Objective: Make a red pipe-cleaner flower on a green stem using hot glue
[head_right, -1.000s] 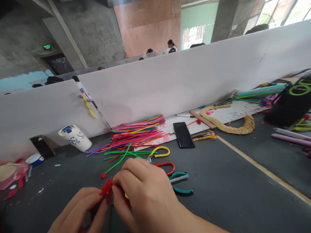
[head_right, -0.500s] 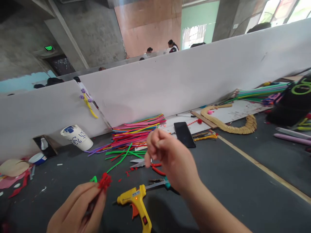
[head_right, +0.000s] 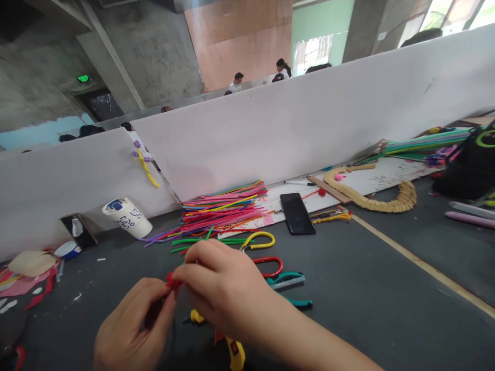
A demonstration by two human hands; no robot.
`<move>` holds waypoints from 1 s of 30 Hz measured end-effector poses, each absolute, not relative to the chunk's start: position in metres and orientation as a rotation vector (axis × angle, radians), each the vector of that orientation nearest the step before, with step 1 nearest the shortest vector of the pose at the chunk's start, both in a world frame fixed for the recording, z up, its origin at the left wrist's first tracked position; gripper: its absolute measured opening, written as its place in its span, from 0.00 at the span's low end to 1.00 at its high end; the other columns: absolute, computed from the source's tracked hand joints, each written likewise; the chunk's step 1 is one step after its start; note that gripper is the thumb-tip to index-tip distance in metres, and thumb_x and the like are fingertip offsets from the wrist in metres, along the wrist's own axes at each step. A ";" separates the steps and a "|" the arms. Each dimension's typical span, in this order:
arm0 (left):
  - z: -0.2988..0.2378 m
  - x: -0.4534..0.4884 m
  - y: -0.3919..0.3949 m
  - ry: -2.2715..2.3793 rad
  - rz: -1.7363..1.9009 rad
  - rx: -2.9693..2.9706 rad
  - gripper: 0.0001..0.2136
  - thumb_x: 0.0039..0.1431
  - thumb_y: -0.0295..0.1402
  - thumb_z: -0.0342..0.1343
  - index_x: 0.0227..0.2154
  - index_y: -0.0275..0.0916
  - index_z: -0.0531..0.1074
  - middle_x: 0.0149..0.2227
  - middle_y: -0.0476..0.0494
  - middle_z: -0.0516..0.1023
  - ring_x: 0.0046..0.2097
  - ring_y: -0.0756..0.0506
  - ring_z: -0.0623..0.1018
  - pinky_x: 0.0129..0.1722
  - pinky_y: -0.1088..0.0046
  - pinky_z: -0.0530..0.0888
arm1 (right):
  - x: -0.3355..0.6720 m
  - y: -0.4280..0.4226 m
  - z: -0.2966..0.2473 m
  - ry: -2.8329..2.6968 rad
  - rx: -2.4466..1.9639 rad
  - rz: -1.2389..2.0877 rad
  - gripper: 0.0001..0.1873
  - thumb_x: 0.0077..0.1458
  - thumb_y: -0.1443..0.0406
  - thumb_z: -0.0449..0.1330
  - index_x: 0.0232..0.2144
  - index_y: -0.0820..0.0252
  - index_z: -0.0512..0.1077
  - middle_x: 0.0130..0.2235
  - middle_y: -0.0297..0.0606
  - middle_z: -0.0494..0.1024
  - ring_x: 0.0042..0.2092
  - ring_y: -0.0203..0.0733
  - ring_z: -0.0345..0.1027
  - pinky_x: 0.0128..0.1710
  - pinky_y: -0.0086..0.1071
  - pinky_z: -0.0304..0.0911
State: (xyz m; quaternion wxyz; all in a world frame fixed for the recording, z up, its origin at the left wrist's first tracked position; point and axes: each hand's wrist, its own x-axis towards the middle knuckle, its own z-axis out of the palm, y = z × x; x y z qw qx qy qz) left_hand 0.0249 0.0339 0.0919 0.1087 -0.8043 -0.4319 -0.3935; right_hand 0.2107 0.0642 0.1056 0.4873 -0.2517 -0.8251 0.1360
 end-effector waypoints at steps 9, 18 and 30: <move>0.090 0.034 0.027 -1.374 -1.221 -2.430 0.08 0.61 0.24 0.52 0.27 0.41 0.66 0.23 0.53 0.68 0.23 0.52 0.69 0.24 0.79 0.66 | 0.214 0.066 0.100 -2.105 -0.601 -0.095 0.11 0.62 0.72 0.51 0.34 0.62 0.74 0.34 0.39 0.74 0.32 0.37 0.62 0.30 0.30 0.59; 0.086 0.029 0.029 -1.269 -1.169 -2.358 0.08 0.59 0.20 0.53 0.31 0.40 0.67 0.26 0.50 0.73 0.28 0.51 0.73 0.30 0.78 0.70 | 0.216 0.070 0.106 -1.813 -0.574 0.755 0.05 0.59 0.72 0.54 0.31 0.60 0.69 0.35 0.36 0.70 0.36 0.35 0.65 0.35 0.27 0.63; 0.083 0.012 0.039 -1.306 -1.179 -2.322 0.07 0.57 0.22 0.56 0.28 0.40 0.68 0.24 0.52 0.72 0.24 0.52 0.72 0.26 0.79 0.69 | 0.236 0.104 0.101 -0.942 -0.456 1.727 0.18 0.56 0.54 0.55 0.22 0.57 0.58 0.20 0.26 0.62 0.20 0.29 0.53 0.20 0.24 0.55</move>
